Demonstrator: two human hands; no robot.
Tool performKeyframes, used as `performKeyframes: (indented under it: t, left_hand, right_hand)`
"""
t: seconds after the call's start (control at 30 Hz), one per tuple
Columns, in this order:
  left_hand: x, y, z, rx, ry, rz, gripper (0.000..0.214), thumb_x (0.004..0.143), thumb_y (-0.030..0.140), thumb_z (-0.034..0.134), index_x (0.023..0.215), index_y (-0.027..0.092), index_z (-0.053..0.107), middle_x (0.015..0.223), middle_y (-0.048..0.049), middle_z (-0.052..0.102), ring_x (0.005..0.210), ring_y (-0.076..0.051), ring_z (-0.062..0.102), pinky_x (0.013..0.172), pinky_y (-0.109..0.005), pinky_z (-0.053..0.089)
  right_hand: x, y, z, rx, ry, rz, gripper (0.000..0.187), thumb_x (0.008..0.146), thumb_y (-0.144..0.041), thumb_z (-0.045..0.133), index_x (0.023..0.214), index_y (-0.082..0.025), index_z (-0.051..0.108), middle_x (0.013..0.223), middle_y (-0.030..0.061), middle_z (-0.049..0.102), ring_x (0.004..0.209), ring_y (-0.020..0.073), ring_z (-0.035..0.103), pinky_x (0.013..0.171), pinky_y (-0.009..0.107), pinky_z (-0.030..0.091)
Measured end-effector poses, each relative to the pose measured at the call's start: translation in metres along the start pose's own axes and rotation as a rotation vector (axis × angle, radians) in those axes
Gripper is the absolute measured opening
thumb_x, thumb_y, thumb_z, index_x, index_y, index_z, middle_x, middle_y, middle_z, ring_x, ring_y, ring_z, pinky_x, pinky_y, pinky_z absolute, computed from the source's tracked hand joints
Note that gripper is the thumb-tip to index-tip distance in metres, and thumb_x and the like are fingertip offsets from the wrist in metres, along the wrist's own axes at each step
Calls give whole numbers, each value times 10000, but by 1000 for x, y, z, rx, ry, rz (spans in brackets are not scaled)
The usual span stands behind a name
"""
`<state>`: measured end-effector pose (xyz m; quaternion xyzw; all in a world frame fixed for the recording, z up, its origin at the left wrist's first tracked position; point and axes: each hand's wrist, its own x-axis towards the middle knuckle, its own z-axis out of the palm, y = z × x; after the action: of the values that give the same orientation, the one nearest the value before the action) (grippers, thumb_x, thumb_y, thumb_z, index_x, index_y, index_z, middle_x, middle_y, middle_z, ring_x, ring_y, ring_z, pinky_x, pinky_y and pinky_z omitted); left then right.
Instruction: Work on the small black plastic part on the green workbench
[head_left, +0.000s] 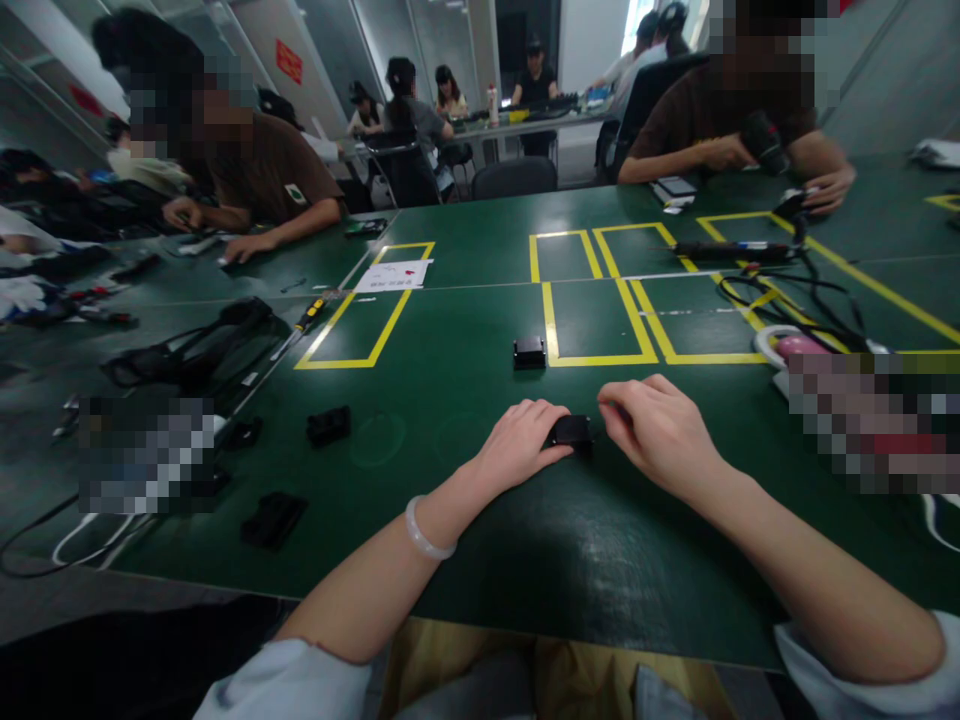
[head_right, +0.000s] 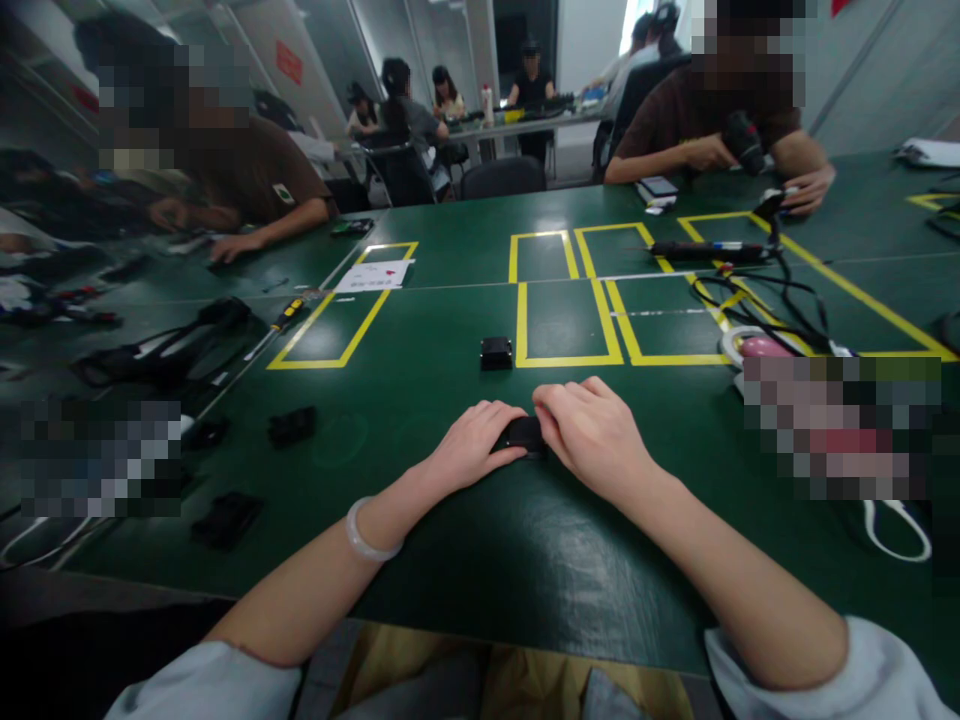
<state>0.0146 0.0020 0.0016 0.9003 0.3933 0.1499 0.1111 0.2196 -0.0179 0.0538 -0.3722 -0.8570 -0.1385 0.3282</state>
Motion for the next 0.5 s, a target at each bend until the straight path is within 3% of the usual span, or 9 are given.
performKeyframes:
  t: [0.27, 0.5]
  left_hand:
    - [0, 0, 0, -5, -3, 2, 378, 882, 440, 557, 1169, 208, 473, 1108, -55, 565, 989, -222, 508, 868, -360, 414]
    - [-1, 1, -3, -12, -19, -6, 368, 893, 442, 537, 1176, 214, 482, 1107, -61, 558, 998, -225, 507, 875, -365, 413]
  right_hand:
    - [-1, -3, 0, 48, -29, 28, 78, 885, -232, 498, 912, -169, 535, 781, 37, 638, 659, 149, 523, 680, 296, 383]
    - [-3, -3, 0, 20, 14, 77, 113, 871, -150, 460, 954, -178, 530, 755, 29, 633, 643, 147, 514, 671, 279, 388]
